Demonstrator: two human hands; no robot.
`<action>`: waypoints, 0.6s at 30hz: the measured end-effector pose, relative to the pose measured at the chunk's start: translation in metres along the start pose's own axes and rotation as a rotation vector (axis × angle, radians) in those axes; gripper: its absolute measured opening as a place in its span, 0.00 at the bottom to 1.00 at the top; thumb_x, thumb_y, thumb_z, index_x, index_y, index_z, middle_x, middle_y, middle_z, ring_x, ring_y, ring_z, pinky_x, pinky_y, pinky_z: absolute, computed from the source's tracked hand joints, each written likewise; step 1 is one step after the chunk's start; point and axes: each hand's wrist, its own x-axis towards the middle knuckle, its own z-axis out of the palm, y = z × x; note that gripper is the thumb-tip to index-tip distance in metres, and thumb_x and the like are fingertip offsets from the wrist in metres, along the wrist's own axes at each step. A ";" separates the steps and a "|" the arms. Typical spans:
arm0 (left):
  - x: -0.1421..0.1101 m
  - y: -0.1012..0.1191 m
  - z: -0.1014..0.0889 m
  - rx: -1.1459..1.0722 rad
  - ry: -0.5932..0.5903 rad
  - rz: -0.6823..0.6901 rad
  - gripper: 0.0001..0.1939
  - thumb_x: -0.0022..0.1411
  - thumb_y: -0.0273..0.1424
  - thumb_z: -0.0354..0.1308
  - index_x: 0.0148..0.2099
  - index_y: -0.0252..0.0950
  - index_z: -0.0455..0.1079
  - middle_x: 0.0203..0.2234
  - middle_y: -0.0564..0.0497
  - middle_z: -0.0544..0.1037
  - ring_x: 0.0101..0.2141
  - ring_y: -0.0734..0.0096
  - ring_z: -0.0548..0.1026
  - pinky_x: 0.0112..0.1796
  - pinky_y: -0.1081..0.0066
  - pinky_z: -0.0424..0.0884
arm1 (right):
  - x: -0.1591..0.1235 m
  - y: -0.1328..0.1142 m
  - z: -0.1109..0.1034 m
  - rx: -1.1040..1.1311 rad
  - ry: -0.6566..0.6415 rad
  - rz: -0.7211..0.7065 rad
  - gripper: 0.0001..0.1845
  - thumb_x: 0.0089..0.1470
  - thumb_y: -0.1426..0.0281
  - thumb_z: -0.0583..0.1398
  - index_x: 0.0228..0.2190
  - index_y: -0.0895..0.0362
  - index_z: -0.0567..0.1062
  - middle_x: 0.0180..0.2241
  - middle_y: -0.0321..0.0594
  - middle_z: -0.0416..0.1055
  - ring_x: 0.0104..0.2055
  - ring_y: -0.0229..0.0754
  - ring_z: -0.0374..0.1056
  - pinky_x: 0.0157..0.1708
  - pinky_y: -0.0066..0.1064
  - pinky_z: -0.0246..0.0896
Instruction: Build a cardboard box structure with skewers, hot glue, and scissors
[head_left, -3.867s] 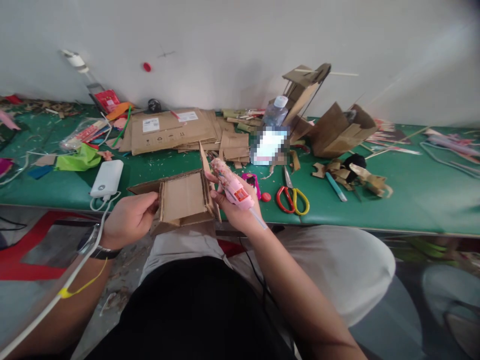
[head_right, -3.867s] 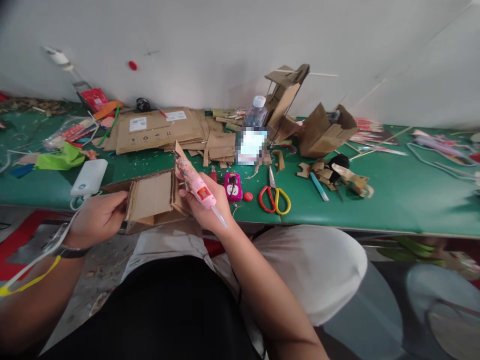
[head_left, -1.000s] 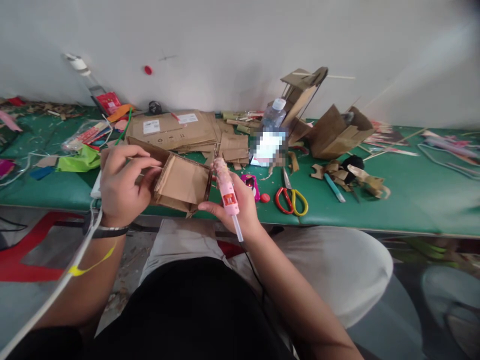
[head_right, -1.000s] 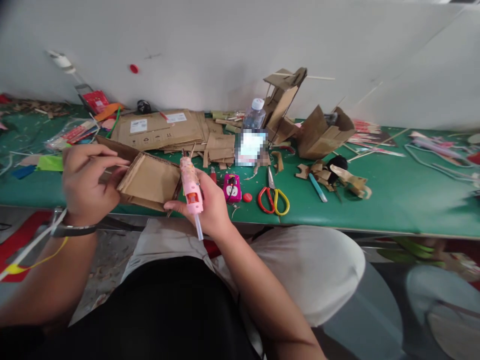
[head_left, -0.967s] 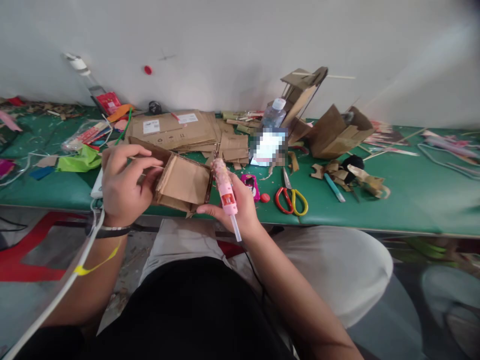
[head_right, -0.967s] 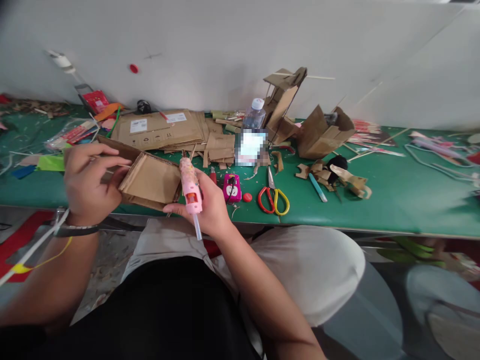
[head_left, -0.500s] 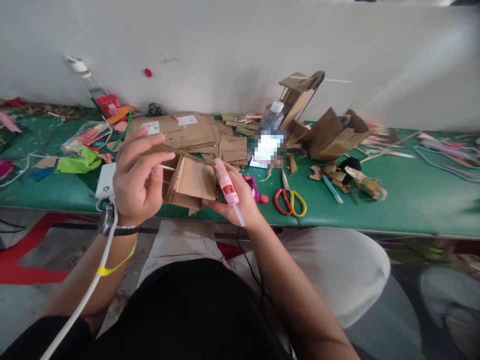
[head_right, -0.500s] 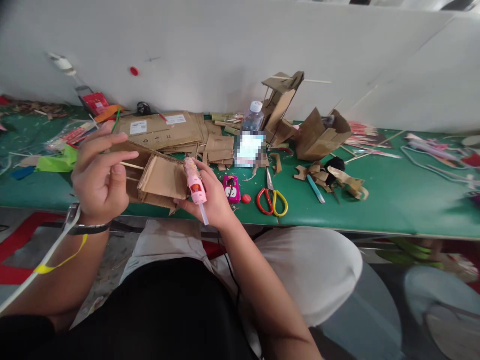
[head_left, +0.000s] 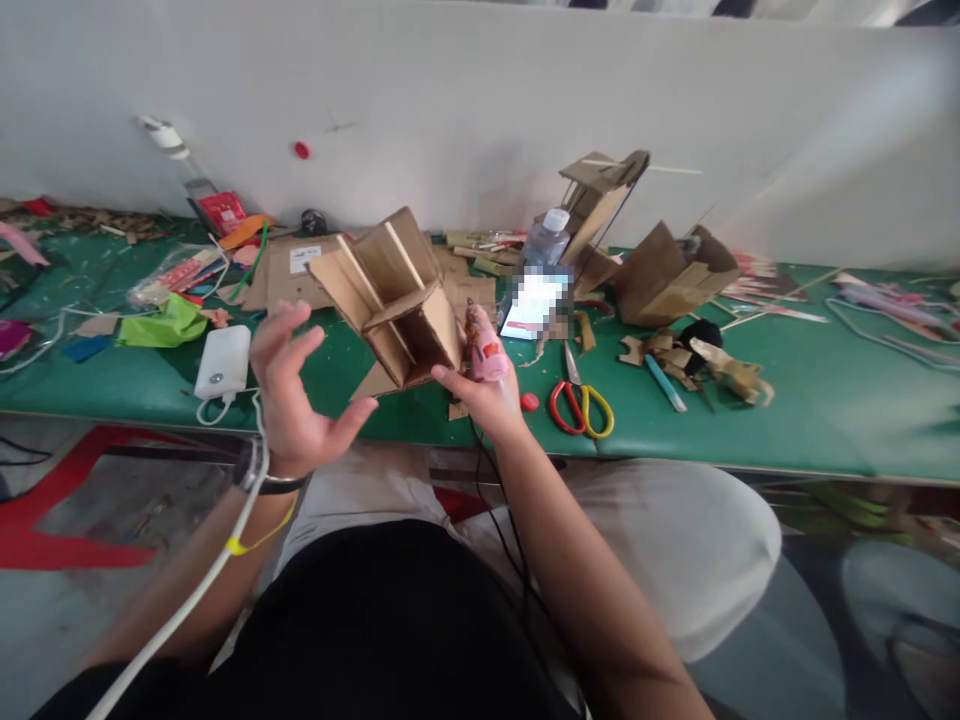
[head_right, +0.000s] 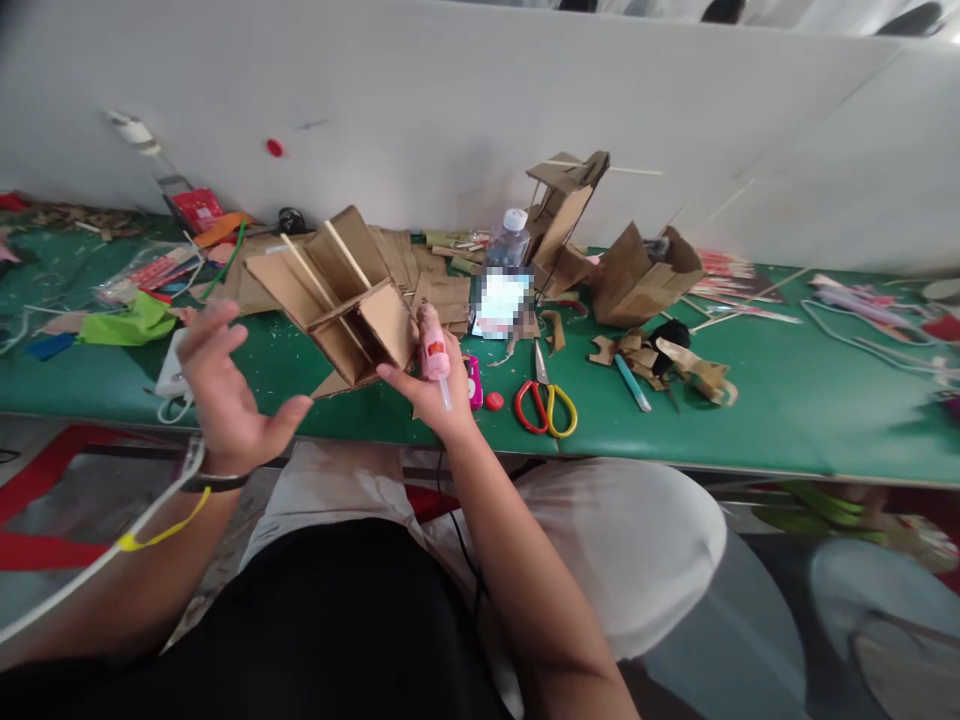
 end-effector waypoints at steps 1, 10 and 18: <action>-0.009 0.004 0.006 0.010 0.008 -0.014 0.53 0.55 0.49 0.75 0.74 0.44 0.55 0.71 0.38 0.61 0.72 0.38 0.60 0.71 0.33 0.58 | 0.000 0.001 0.002 0.038 0.024 0.017 0.59 0.55 0.46 0.71 0.76 0.51 0.53 0.69 0.54 0.67 0.71 0.63 0.65 0.69 0.61 0.64; -0.060 0.044 0.043 0.047 -0.020 -0.126 0.37 0.56 0.35 0.76 0.63 0.46 0.63 0.58 0.40 0.73 0.61 0.41 0.72 0.63 0.36 0.66 | -0.010 0.003 0.014 0.325 0.118 0.312 0.43 0.62 0.47 0.65 0.70 0.49 0.61 0.42 0.45 0.81 0.27 0.47 0.76 0.20 0.40 0.76; -0.060 0.094 0.024 -1.006 -0.459 -0.594 0.16 0.77 0.45 0.53 0.52 0.39 0.71 0.38 0.44 0.77 0.36 0.63 0.75 0.38 0.62 0.75 | -0.014 0.007 0.018 0.269 0.103 0.396 0.50 0.62 0.40 0.61 0.74 0.46 0.51 0.47 0.48 0.79 0.29 0.49 0.77 0.22 0.44 0.75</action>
